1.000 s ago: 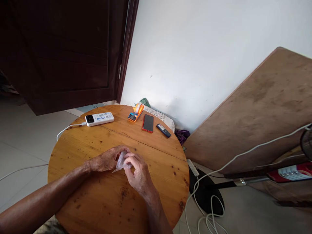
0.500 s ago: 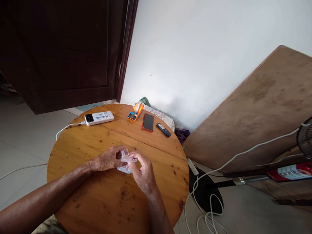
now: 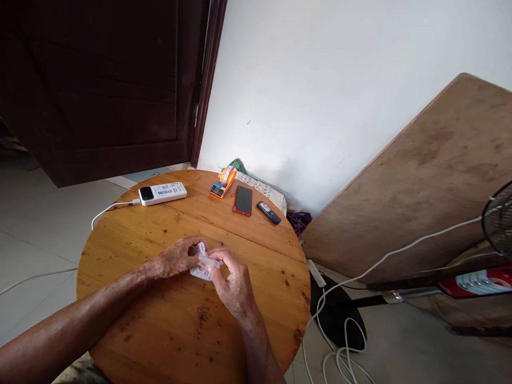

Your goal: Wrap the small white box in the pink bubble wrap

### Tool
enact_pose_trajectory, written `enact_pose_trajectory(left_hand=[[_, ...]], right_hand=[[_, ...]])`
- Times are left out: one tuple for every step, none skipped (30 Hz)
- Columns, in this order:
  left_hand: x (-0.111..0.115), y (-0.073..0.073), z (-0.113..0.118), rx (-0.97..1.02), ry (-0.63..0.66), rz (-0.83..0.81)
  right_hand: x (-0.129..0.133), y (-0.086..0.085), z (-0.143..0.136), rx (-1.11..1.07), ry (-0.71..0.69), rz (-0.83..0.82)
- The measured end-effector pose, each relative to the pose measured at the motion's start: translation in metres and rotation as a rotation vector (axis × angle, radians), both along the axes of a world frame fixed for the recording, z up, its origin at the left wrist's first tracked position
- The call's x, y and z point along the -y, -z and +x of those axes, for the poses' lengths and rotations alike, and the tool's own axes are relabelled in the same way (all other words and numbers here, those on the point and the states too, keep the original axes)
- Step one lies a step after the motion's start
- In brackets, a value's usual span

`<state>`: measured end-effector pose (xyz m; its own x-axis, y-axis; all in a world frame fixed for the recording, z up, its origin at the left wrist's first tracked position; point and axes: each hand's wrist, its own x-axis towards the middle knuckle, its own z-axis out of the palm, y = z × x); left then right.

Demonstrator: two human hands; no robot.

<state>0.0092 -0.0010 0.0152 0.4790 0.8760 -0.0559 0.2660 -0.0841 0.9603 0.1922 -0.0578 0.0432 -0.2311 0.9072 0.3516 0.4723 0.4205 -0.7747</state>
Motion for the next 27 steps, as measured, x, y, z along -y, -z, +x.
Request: enact_pose_trajectory(left_hand=[[-0.001, 0.001, 0.000, 0.002, -0.004, 0.005], [-0.002, 0.002, -0.001, 0.006, -0.004, 0.011], [-0.002, 0.002, -0.001, 0.015, 0.000, 0.015], [-0.003, 0.001, -0.002, 0.022, 0.006, 0.017], [-0.003, 0.000, -0.002, 0.023, 0.007, 0.018], [-0.003, -0.001, -0.002, 0.019, 0.003, 0.015], [-0.003, -0.002, -0.003, 0.012, -0.009, 0.006], [-0.002, -0.003, -0.003, 0.006, -0.020, -0.009], [-0.002, -0.004, -0.003, 0.005, -0.029, -0.029], [-0.002, -0.005, -0.002, 0.009, -0.034, -0.052], [-0.002, -0.005, -0.002, 0.020, -0.032, -0.075], [-0.001, -0.006, -0.002, 0.032, -0.023, -0.099], [-0.001, -0.006, -0.003, 0.038, -0.007, -0.124], [-0.001, -0.007, -0.003, 0.037, 0.017, -0.149], [-0.001, -0.008, -0.004, 0.032, 0.047, -0.172], [0.000, -0.009, -0.006, 0.027, 0.086, -0.190], [0.000, -0.010, -0.007, 0.025, 0.133, -0.201], [0.000, -0.012, -0.009, 0.027, 0.181, -0.203], [0.000, -0.013, -0.011, 0.035, 0.227, -0.196], [0.001, -0.015, -0.012, 0.046, 0.269, -0.185], [0.001, -0.017, -0.013, 0.058, 0.304, -0.171], [0.001, -0.018, -0.014, 0.066, 0.327, -0.155], [0.001, -0.019, -0.015, 0.074, 0.341, -0.143], [0.001, -0.019, -0.015, 0.086, 0.347, -0.135], [0.002, -0.019, -0.014, 0.105, 0.350, -0.134], [0.002, -0.018, -0.013, 0.134, 0.352, -0.137], [0.002, -0.017, -0.012, 0.171, 0.353, -0.147]], right_hand=[[0.000, -0.001, 0.000, 0.012, -0.011, 0.005], [0.001, -0.001, 0.000, 0.022, -0.019, 0.012], [0.002, -0.002, 0.000, 0.032, -0.026, 0.021], [0.002, -0.001, 0.000, 0.045, -0.032, 0.032], [0.002, -0.001, 0.000, 0.063, -0.040, 0.046], [0.002, 0.001, 0.000, 0.086, -0.044, 0.064], [0.002, 0.003, 0.000, 0.112, -0.043, 0.086], [0.001, 0.005, -0.001, 0.139, -0.036, 0.111], [0.001, 0.007, -0.001, 0.163, -0.025, 0.137], [0.001, 0.009, -0.002, 0.180, -0.009, 0.164], [0.001, 0.011, -0.004, 0.189, 0.007, 0.187], [0.001, 0.012, -0.005, 0.190, 0.022, 0.202], [0.001, 0.012, -0.007, 0.186, 0.036, 0.205], [0.002, 0.011, -0.008, 0.180, 0.053, 0.194], [0.003, 0.010, -0.009, 0.172, 0.073, 0.168], [0.004, 0.007, -0.009, 0.160, 0.093, 0.129], [0.005, 0.005, -0.009, 0.142, 0.112, 0.079], [0.005, 0.002, -0.008, 0.116, 0.124, 0.019], [0.005, 0.000, -0.006, 0.081, 0.127, -0.045], [0.004, -0.001, -0.004, 0.036, 0.123, -0.109], [0.003, -0.002, -0.002, -0.014, 0.114, -0.171], [0.002, -0.003, 0.000, -0.066, 0.106, -0.229], [0.000, -0.003, 0.001, -0.117, 0.101, -0.283], [-0.001, -0.002, 0.002, -0.164, 0.099, -0.331], [-0.003, -0.002, 0.003, -0.204, 0.102, -0.372], [-0.004, -0.001, 0.003, -0.233, 0.105, -0.405], [-0.004, -0.001, 0.003, -0.252, 0.108, -0.428]])
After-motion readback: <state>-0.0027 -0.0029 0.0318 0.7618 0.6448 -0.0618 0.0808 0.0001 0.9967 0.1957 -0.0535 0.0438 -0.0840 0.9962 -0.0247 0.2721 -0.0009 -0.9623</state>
